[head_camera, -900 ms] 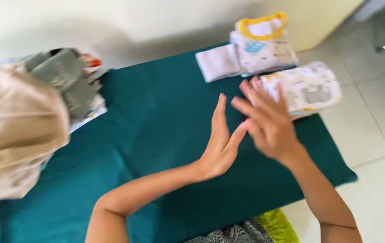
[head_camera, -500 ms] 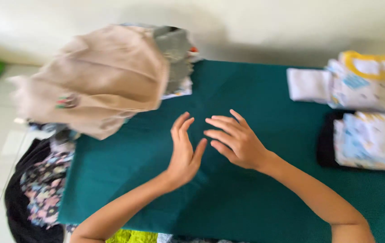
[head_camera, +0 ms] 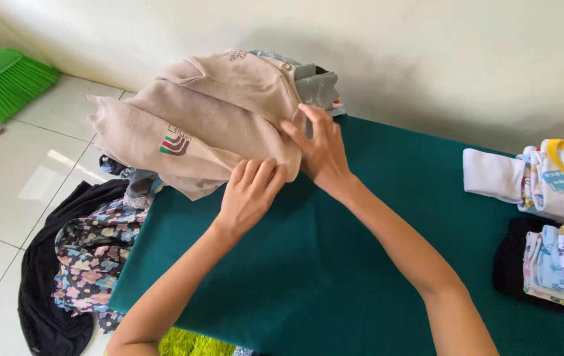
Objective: Buttoning and folding a small cardigan and other baby clothes on a flat surface
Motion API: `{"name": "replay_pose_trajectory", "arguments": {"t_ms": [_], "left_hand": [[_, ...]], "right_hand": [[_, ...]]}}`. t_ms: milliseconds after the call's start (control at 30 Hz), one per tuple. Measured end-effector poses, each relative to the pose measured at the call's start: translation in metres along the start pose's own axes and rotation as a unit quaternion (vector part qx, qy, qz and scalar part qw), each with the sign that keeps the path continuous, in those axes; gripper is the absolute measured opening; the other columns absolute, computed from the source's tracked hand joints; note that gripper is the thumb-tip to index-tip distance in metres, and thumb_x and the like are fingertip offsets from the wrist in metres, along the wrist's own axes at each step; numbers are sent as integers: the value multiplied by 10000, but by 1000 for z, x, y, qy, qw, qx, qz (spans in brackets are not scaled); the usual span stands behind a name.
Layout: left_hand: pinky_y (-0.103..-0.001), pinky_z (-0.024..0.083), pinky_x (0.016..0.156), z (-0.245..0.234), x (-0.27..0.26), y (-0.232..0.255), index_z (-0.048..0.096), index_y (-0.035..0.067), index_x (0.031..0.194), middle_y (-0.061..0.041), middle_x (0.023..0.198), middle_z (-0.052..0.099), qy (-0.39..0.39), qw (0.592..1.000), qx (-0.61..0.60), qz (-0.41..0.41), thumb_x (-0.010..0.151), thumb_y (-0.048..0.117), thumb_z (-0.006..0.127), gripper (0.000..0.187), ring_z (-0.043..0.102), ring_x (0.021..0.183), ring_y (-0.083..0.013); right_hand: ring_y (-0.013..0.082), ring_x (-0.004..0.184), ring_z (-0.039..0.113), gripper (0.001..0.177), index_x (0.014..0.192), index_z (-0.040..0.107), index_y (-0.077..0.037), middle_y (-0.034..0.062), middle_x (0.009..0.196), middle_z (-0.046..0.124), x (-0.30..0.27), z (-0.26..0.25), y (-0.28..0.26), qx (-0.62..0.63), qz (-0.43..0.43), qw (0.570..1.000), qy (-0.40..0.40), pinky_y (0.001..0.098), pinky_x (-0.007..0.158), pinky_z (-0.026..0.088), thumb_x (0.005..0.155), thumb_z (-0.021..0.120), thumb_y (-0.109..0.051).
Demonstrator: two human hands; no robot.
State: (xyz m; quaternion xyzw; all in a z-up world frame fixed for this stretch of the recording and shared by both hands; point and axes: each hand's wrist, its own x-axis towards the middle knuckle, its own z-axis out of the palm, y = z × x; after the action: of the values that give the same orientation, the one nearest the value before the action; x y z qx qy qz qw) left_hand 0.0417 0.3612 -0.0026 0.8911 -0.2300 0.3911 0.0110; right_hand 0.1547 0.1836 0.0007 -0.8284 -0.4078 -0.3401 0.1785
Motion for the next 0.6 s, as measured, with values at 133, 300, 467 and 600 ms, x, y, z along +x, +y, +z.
{"name": "replay_pose_trajectory", "arguments": {"t_ms": [133,300,467,600], "left_hand": [[-408,460,908,-2,-16,-9,608,90,1302,-91,1175,591,-20,999,-20,15,920,128,654,387,583,999,-245],[-494,462,985,-18,-2,-24,630,72,1329,-143,1298,599,-44,988,129,-68,855,157,638,481,575,1081,-331],[-585,432,1106,-36,27,1,586,81,990,-115,1271,612,40,996,48,-58,844,132,661,172,607,1215,-302],[-421,555,928,-23,30,38,552,53,951,-138,1240,669,45,994,-92,43,870,74,664,140,687,1081,-289]], "right_hand": [[381,1330,482,379,1130,577,-139,141,1358,545,3,-25,6,52,26,998,-18,522,997,426,786,706,-45],[360,1372,567,307,1136,511,19,167,1376,605,-20,-55,8,259,114,958,36,461,1137,476,876,477,180],[336,1261,673,199,1025,482,-6,186,1295,665,-47,-93,12,297,140,943,57,393,1042,535,928,596,124],[307,1122,699,427,1064,495,19,194,1160,699,-88,-130,39,225,127,965,40,409,1045,534,842,843,-88]]}}
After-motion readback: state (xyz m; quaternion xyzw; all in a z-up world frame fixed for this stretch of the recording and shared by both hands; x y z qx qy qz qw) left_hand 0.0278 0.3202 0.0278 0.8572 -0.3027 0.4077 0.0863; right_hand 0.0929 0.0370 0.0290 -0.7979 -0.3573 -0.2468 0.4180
